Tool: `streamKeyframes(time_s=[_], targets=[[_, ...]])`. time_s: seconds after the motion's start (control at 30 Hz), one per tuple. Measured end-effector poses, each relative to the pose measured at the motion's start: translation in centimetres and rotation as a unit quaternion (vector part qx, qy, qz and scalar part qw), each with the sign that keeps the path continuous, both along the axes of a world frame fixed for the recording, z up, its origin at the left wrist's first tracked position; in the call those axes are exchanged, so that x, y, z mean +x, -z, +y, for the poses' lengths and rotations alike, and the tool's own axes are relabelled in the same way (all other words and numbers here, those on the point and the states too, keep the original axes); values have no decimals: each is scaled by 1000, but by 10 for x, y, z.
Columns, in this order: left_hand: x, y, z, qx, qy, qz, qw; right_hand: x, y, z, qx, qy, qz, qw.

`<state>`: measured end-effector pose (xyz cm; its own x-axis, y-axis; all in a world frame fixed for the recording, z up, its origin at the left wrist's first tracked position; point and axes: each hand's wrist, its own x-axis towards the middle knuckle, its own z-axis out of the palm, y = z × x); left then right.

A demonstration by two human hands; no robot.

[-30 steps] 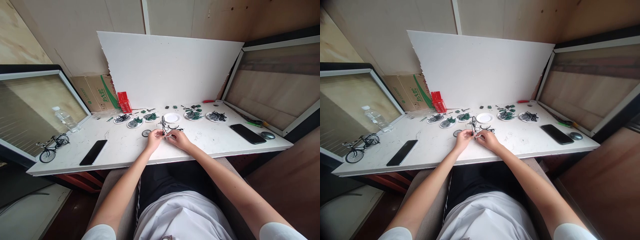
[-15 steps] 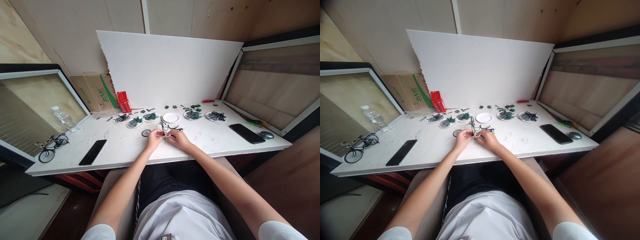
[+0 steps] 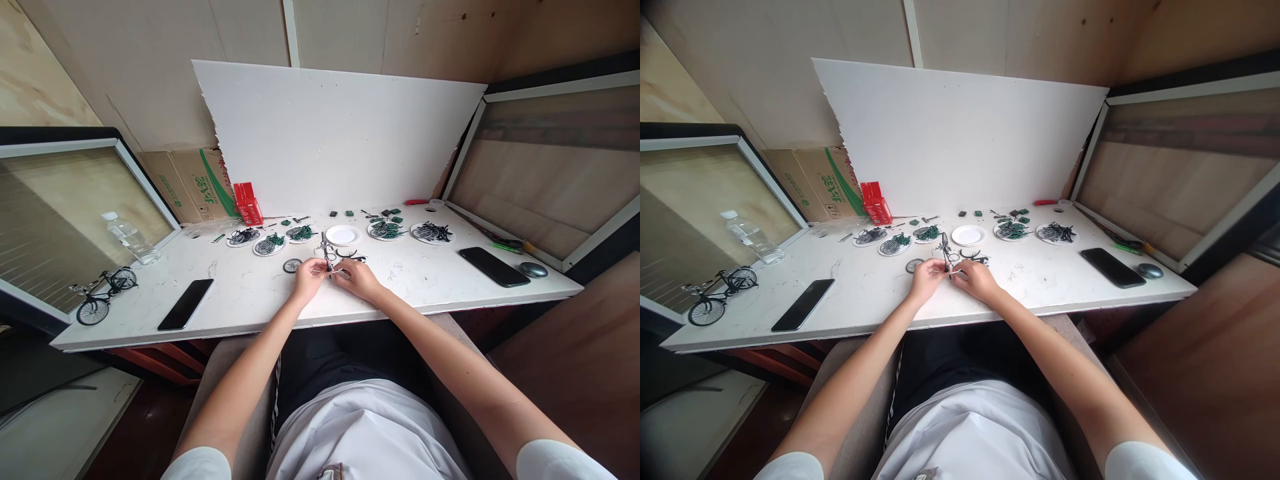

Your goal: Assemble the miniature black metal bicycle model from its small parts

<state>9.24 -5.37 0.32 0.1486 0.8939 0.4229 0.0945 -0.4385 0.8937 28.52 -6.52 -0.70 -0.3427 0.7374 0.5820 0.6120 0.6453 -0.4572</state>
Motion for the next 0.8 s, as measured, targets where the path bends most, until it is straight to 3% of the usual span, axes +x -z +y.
streamKeyframes(time_s=[0.8], targets=[[1, 0, 0, 22, -20, 24, 999, 0, 2, 2, -6, -9, -6, 1000]])
